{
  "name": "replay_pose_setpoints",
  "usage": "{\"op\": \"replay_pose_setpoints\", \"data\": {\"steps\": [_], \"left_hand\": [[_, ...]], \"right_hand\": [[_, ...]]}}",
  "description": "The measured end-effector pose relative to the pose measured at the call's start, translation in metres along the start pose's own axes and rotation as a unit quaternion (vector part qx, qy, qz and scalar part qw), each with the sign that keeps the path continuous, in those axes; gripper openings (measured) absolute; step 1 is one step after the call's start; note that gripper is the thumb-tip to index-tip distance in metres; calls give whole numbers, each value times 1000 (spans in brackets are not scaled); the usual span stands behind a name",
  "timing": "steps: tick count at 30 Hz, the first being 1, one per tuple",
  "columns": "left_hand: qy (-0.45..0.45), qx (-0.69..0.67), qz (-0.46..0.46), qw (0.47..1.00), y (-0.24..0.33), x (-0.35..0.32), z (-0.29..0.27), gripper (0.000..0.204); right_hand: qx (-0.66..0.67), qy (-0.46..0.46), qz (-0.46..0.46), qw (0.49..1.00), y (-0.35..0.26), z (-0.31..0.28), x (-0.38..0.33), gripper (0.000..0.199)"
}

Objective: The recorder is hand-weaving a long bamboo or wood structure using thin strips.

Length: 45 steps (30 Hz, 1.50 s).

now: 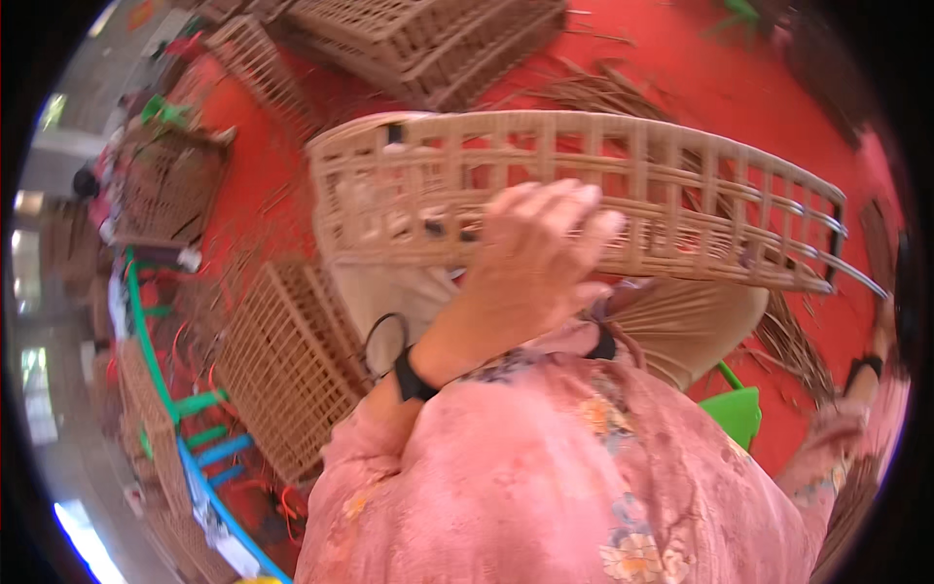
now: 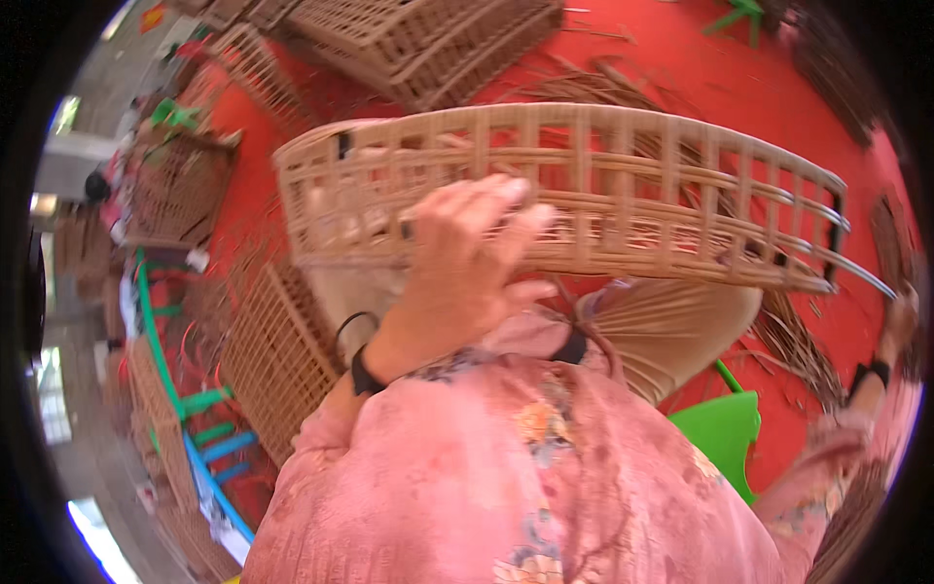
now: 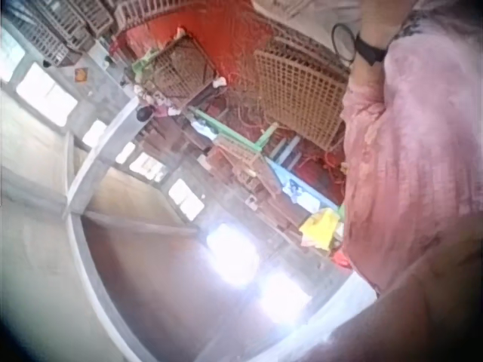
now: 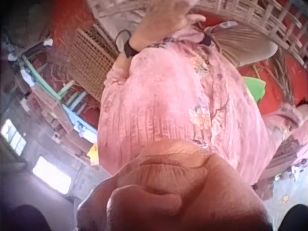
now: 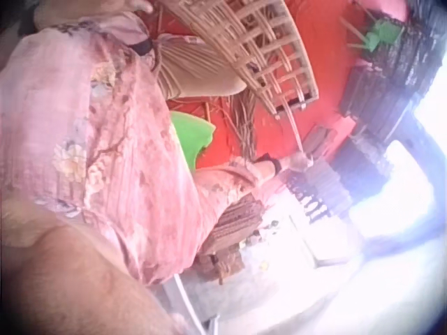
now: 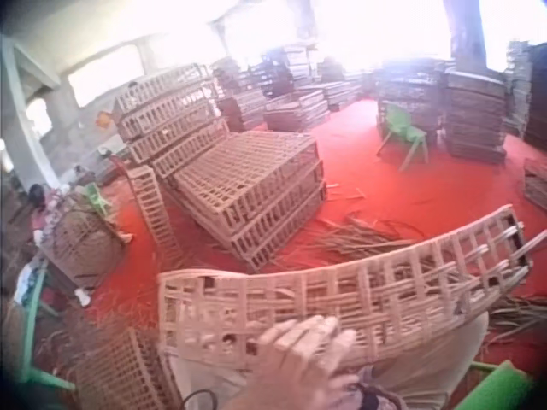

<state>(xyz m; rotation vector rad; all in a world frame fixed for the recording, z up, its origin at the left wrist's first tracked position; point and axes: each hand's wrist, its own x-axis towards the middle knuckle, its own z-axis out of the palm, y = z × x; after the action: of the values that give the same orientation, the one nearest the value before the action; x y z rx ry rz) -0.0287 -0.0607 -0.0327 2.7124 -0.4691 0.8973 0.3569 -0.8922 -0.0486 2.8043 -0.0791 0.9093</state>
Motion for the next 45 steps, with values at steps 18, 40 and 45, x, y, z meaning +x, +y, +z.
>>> {"op": "replay_pose_setpoints", "data": {"steps": [18, 40, 45], "left_hand": [[57, 3, -112, 992, -44, -20, -50, 65], [312, -383, -330, 805, -137, -108, -58, 9], [322, -478, -399, 713, -140, -119, -56, 14]], "right_hand": [[24, -85, 185, 979, 6, 5, -38, 36], [414, 140, -139, 889, -576, -321, -206, 14], [474, 37, -172, 863, -649, -363, -216, 17]]}}
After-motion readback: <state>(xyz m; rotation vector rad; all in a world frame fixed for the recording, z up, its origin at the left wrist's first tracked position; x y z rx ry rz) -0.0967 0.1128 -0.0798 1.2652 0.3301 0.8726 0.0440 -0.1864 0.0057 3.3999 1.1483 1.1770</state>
